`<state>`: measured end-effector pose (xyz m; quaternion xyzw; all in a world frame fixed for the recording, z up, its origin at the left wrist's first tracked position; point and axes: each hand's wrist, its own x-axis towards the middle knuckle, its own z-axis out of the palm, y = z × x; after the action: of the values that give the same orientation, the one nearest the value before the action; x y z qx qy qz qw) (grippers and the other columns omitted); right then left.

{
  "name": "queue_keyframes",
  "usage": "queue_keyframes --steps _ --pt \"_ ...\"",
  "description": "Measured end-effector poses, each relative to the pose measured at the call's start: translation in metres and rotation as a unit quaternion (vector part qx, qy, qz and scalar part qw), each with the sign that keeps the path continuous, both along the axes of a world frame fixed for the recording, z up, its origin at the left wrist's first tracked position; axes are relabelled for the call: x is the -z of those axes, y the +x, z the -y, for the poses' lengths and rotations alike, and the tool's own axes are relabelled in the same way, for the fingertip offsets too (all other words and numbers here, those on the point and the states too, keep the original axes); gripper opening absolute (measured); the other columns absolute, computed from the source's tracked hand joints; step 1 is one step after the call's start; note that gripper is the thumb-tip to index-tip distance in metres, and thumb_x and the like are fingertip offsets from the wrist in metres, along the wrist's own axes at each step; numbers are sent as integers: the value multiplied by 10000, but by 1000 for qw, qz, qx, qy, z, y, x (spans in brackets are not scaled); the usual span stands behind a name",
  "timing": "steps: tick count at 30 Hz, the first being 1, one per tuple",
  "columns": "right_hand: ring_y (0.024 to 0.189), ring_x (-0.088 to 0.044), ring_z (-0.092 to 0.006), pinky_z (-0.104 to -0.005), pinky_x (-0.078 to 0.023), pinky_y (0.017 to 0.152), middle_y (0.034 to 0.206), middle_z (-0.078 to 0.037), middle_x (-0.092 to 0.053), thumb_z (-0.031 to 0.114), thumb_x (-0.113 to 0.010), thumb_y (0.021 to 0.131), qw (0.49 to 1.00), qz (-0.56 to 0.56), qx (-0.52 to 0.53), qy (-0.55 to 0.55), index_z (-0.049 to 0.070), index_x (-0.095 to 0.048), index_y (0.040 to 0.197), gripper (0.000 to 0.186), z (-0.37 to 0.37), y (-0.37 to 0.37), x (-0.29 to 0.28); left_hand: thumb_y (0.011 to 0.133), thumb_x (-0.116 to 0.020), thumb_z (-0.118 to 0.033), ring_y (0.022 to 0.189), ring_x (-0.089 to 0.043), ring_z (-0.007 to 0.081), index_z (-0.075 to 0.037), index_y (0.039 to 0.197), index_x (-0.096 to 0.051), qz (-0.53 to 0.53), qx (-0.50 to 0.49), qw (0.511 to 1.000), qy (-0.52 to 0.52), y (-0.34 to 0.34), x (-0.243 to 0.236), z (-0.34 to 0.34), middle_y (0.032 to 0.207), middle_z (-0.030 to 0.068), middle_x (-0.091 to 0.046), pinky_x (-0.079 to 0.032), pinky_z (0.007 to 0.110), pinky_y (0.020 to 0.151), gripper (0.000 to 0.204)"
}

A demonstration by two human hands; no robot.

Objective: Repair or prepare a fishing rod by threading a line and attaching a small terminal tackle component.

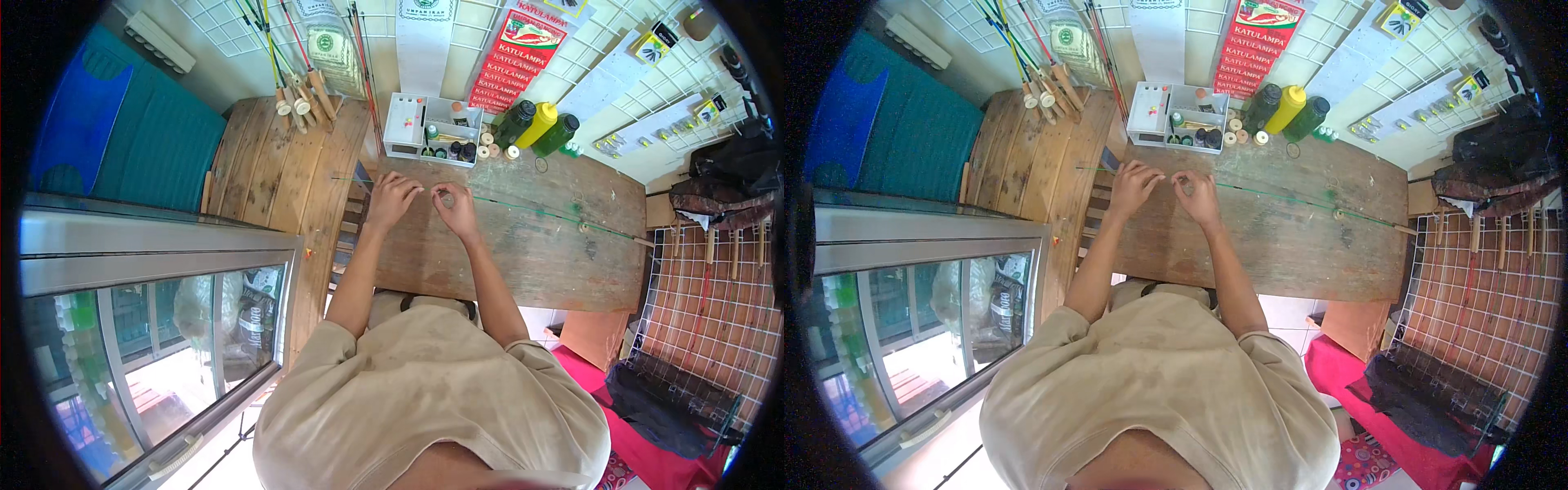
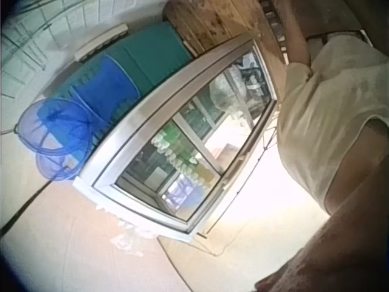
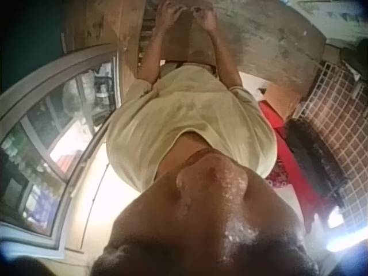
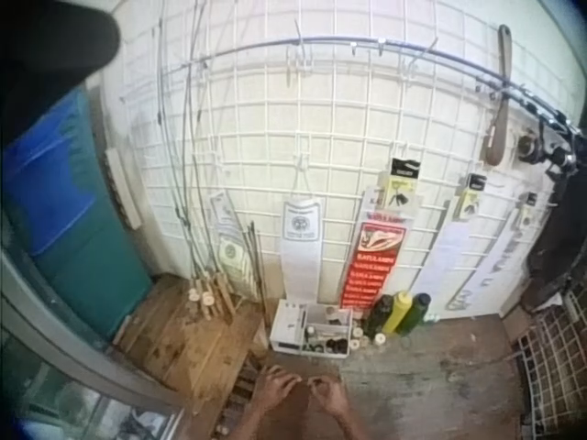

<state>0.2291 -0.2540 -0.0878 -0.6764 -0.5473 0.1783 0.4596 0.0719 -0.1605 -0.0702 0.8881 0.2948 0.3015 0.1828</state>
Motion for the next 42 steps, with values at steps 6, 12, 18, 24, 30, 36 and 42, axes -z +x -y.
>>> queue_keyframes --steps 6,12,18,24,30,36,42 --pt "830 -635 -222 -362 -381 798 858 -66 -683 161 -653 820 998 60 22 22 105 -661 911 108 -8 -18 6 807 -692 -211 916 -595 225 -101 874 -704 -1 12 1000 -5 -6 9 -6 876 25 -697 -427 378 802 130" --pt "712 -654 -202 -321 -454 722 806 -74 -689 127 -672 816 999 36 35 8 56 -660 865 87 -20 -24 9 804 -689 -209 925 -594 234 -107 899 -699 13 5 1000 -18 -14 15 -14 902 31 -691 -434 383 821 140" --pt "592 -595 -138 -330 -365 772 737 12 -669 182 -663 816 996 -53 70 -33 151 -679 860 56 -27 -24 22 805 -690 -199 932 -589 238 -107 917 -705 41 8 999 -14 -28 22 -24 886 49 -686 -432 396 834 146" --pt "667 -616 -141 -336 -338 823 744 15 -674 196 -663 817 994 -74 84 -4 152 -684 869 71 -29 -29 29 803 -686 -193 927 -588 228 -107 881 -708 38 21 999 3 -32 26 -28 869 37 -686 -433 387 819 118" --pt "840 -607 -176 -380 -308 845 825 21 -669 203 -653 808 993 50 106 -4 153 -668 857 71 -30 -41 10 801 -686 -175 938 -590 224 -114 884 -713 47 21 999 10 -33 23 -32 880 27 -693 -433 381 823 107" --pt "880 -551 -217 -395 -319 830 840 -6 -648 187 -647 802 987 88 134 4 139 -650 845 65 -33 -46 3 800 -683 -170 936 -589 221 -118 894 -713 48 19 999 7 -29 17 -31 887 25 -696 -432 381 824 111" --pt "785 -499 -246 -374 -361 794 784 -66 -596 60 -654 787 991 80 87 69 75 -636 843 61 -37 -37 8 808 -680 -188 933 -584 237 -111 894 -707 40 16 999 -6 -28 22 -29 878 45 -688 -421 385 830 119"
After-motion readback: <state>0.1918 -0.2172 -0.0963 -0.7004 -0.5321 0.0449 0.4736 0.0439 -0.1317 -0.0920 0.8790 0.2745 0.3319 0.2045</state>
